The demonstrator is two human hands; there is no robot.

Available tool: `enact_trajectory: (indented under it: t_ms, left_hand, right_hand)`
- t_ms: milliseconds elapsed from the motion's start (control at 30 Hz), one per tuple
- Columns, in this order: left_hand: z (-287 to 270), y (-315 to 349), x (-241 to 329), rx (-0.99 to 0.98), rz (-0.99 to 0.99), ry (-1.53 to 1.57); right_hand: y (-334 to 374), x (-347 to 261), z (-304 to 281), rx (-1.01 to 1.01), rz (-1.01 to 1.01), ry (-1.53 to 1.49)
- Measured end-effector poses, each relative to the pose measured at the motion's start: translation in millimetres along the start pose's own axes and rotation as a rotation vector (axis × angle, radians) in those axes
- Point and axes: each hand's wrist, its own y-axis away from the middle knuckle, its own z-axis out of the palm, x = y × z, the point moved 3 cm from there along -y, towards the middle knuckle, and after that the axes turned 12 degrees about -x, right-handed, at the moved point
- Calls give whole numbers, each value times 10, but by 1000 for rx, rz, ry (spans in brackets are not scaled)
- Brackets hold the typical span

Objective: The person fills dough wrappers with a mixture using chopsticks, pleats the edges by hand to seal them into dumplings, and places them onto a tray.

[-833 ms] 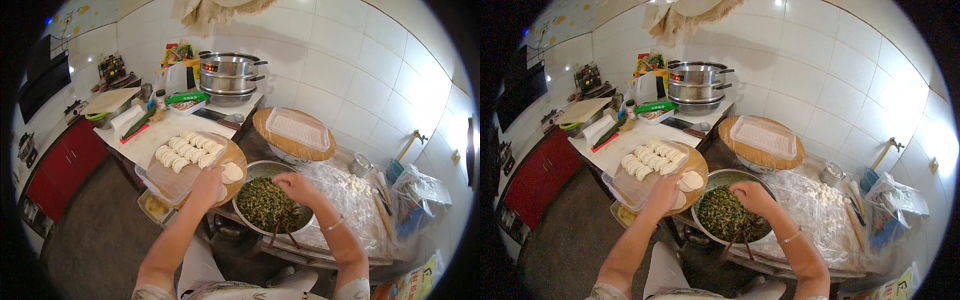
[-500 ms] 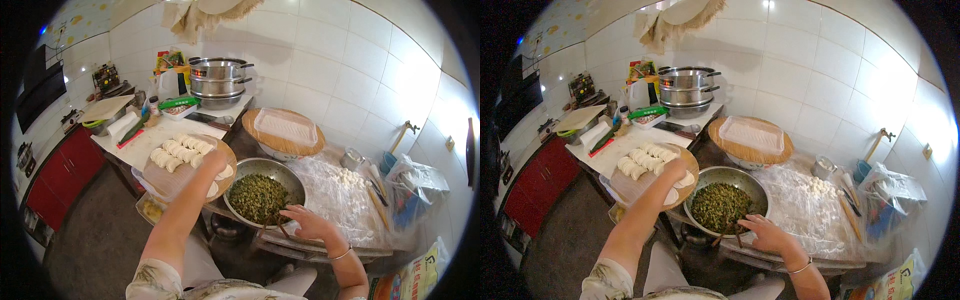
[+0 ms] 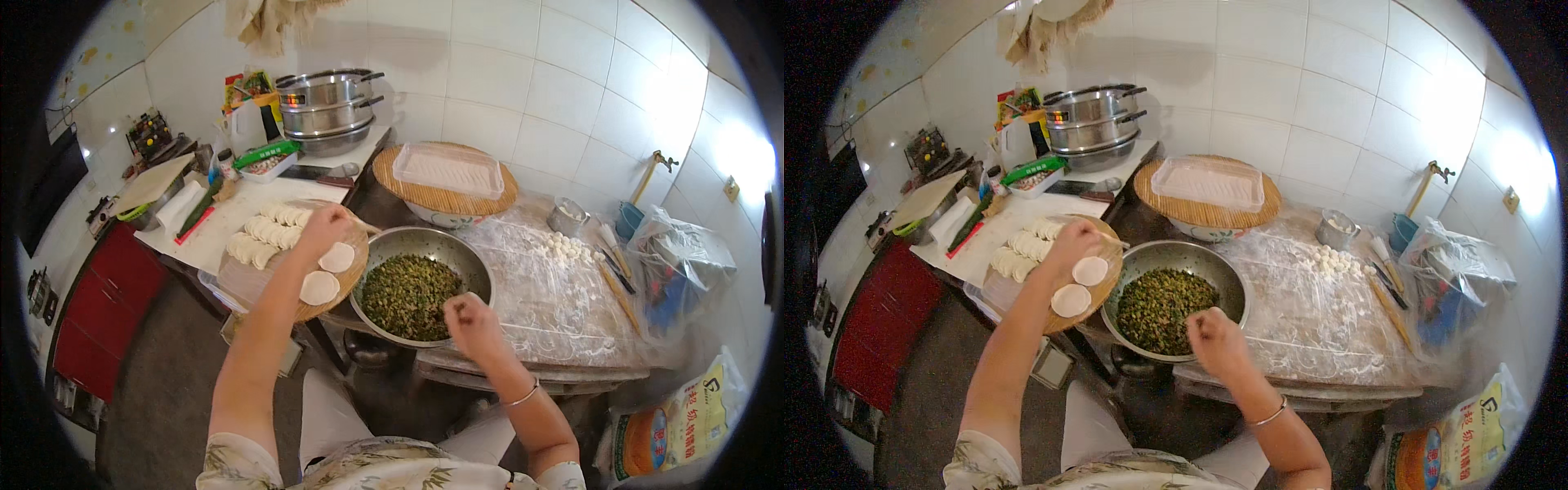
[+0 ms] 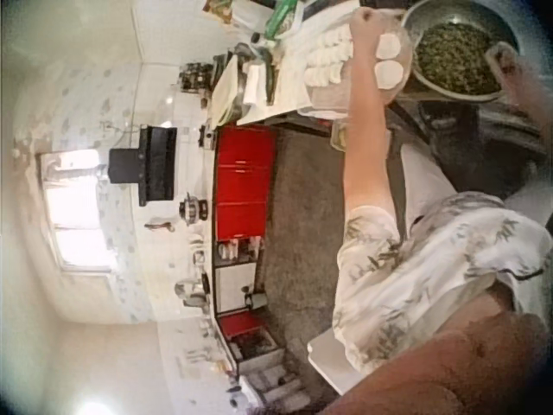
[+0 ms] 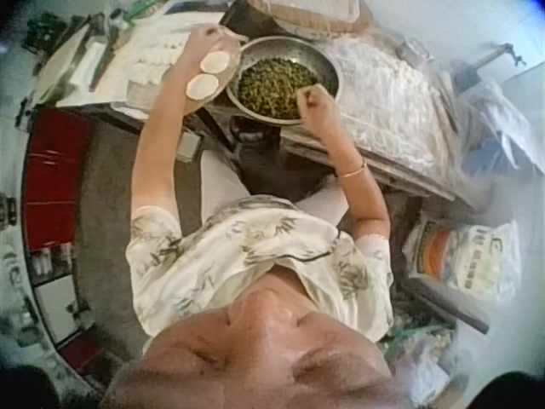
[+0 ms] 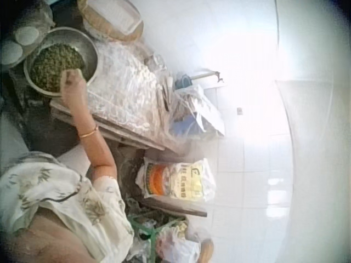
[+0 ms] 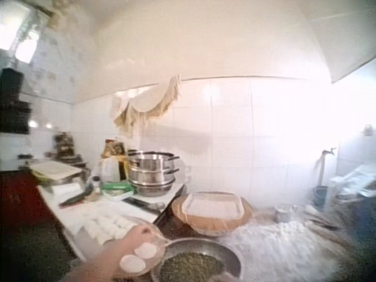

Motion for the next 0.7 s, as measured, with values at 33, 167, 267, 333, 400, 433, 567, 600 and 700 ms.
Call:
enact_trajectory:
  t_ms: [33, 167, 267, 333, 400, 433, 567, 600, 700]
  left_hand:
    - [18, 50, 20, 21, -4, 229]
    - [205, 311, 163, -47, 97, 1076]
    - [502, 547, 169, 9, 30, 1296]
    - [692, 742, 207, 46, -6, 1387]
    - [831, 903, 179, 78, -21, 1485]
    - [881, 1003, 229, 75, -10, 1513]
    - [1031, 1162, 75, 102, -108, 1627]
    - [1038, 1197, 25, 105, -112, 1622]
    - [1048, 1306, -89, 110, -110, 1612]
  right_hand:
    - [-20, 104, -64, 15, 10, -73]
    - [16, 265, -439, -2, 240, -455]
    - [89, 350, -559, 52, 260, -629]
    - [120, 444, -532, 107, 240, -641]
    - [99, 485, -425, 185, 224, -615]
    - [62, 498, -381, 203, 181, -664]
    - [-197, 629, -159, 182, 209, -675]
    - [-250, 627, -130, 174, 249, -677]
    - [-361, 666, -50, 198, 346, -748]
